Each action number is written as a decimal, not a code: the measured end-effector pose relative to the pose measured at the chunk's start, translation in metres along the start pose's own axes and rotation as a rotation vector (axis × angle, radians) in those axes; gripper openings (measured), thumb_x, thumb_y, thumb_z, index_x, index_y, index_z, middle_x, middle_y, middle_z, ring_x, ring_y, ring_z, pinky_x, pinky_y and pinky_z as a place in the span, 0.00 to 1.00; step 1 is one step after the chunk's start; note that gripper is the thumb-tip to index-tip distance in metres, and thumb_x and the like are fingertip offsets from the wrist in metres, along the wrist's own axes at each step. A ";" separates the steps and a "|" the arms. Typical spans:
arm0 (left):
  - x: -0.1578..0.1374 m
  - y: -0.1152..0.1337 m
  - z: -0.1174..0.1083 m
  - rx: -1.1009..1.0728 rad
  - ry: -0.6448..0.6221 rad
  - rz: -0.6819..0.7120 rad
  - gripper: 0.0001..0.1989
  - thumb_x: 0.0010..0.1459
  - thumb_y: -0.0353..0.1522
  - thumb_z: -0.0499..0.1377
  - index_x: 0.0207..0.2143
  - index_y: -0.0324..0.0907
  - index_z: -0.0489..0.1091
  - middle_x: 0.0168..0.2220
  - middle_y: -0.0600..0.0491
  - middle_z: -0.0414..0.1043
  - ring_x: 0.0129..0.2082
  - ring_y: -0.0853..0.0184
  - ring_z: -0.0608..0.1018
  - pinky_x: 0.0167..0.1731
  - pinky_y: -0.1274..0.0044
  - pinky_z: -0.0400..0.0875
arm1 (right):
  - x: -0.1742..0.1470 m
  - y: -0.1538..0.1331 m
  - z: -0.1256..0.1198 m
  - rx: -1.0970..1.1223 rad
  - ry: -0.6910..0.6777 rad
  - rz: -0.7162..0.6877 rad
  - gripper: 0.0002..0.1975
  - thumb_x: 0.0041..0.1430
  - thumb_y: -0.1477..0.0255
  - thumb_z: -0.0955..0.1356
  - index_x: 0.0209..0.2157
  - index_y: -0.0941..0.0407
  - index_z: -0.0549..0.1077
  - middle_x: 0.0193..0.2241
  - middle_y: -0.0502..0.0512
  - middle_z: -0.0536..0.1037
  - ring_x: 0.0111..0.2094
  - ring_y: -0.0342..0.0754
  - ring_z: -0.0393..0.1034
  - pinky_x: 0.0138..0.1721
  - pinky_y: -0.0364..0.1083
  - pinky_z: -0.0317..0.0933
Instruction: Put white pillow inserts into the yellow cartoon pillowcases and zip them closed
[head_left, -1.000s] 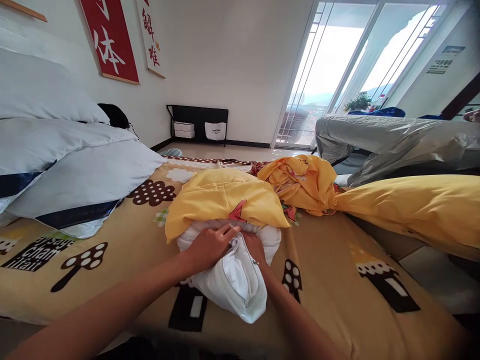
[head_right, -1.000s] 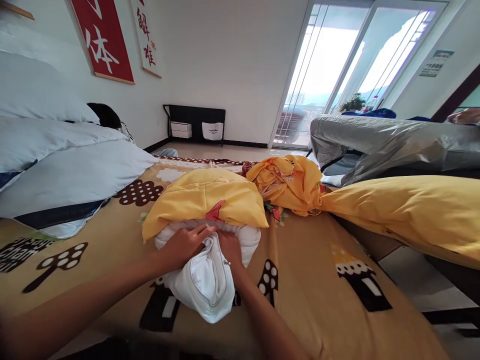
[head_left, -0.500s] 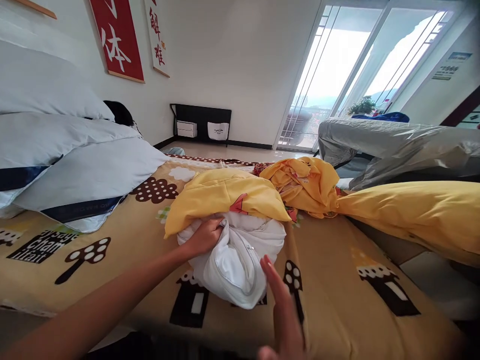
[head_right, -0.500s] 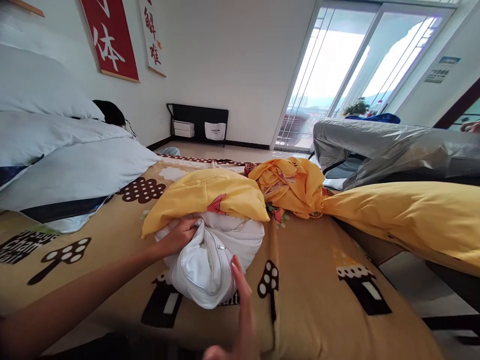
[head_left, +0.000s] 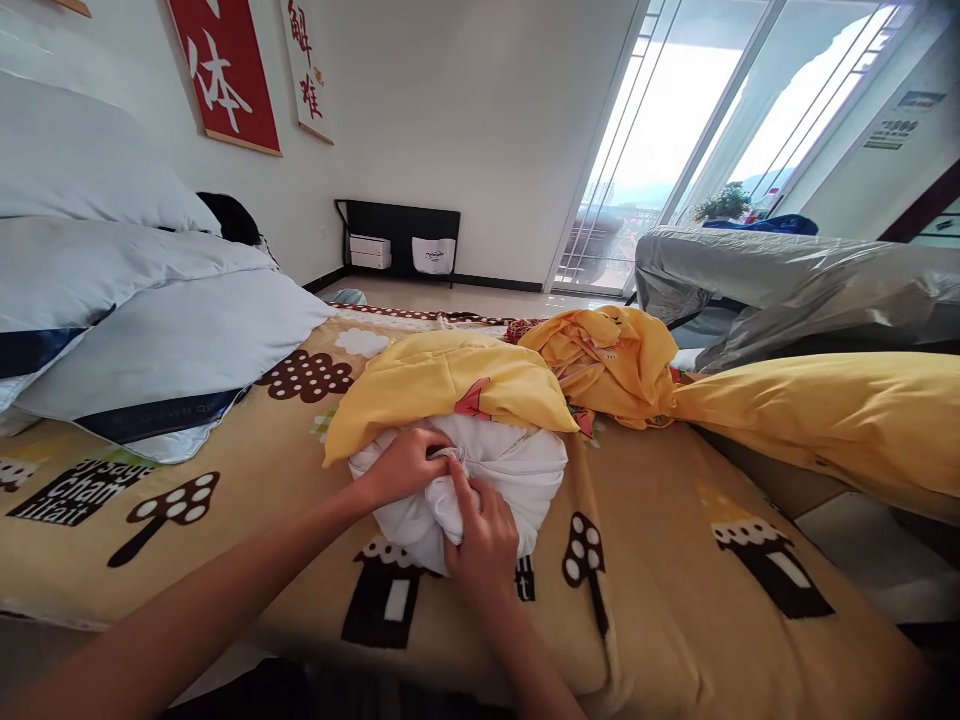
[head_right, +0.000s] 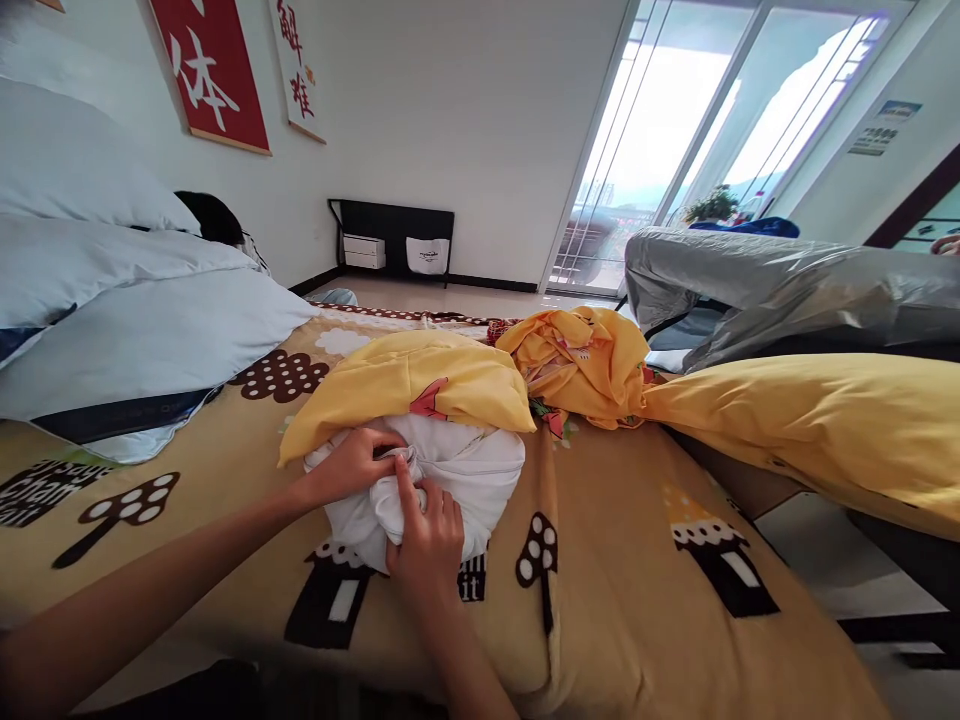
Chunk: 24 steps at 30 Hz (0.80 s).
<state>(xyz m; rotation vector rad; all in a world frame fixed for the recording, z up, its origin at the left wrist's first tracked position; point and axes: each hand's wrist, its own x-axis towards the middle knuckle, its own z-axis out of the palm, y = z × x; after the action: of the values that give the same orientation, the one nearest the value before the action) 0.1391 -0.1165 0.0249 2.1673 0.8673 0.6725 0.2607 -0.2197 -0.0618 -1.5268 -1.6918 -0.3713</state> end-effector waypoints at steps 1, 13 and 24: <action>-0.002 0.004 -0.001 0.034 -0.009 0.033 0.07 0.54 0.32 0.56 0.30 0.39 0.72 0.30 0.54 0.75 0.32 0.68 0.74 0.32 0.79 0.63 | 0.000 0.003 0.000 0.000 -0.007 -0.004 0.42 0.45 0.81 0.61 0.65 0.51 0.55 0.40 0.59 0.71 0.38 0.53 0.65 0.39 0.51 0.63; 0.003 -0.017 -0.028 1.215 0.325 0.514 0.06 0.59 0.29 0.54 0.30 0.40 0.69 0.27 0.52 0.70 0.29 0.63 0.72 0.33 0.69 0.59 | 0.024 0.019 -0.021 -0.013 -0.312 0.105 0.40 0.47 0.83 0.59 0.63 0.48 0.60 0.37 0.55 0.74 0.36 0.51 0.70 0.32 0.45 0.62; 0.013 -0.030 -0.044 1.355 0.539 0.343 0.09 0.62 0.34 0.52 0.42 0.41 0.69 0.42 0.45 0.71 0.45 0.56 0.70 0.45 0.60 0.55 | 0.022 0.005 -0.055 -0.057 -0.516 0.072 0.45 0.41 0.86 0.59 0.62 0.45 0.60 0.38 0.52 0.77 0.35 0.49 0.72 0.32 0.43 0.61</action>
<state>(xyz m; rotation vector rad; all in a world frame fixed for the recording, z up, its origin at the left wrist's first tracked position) 0.1064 -0.0724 0.0321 3.4645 1.5290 1.0326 0.2869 -0.2415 -0.0130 -1.8288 -2.0172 0.0213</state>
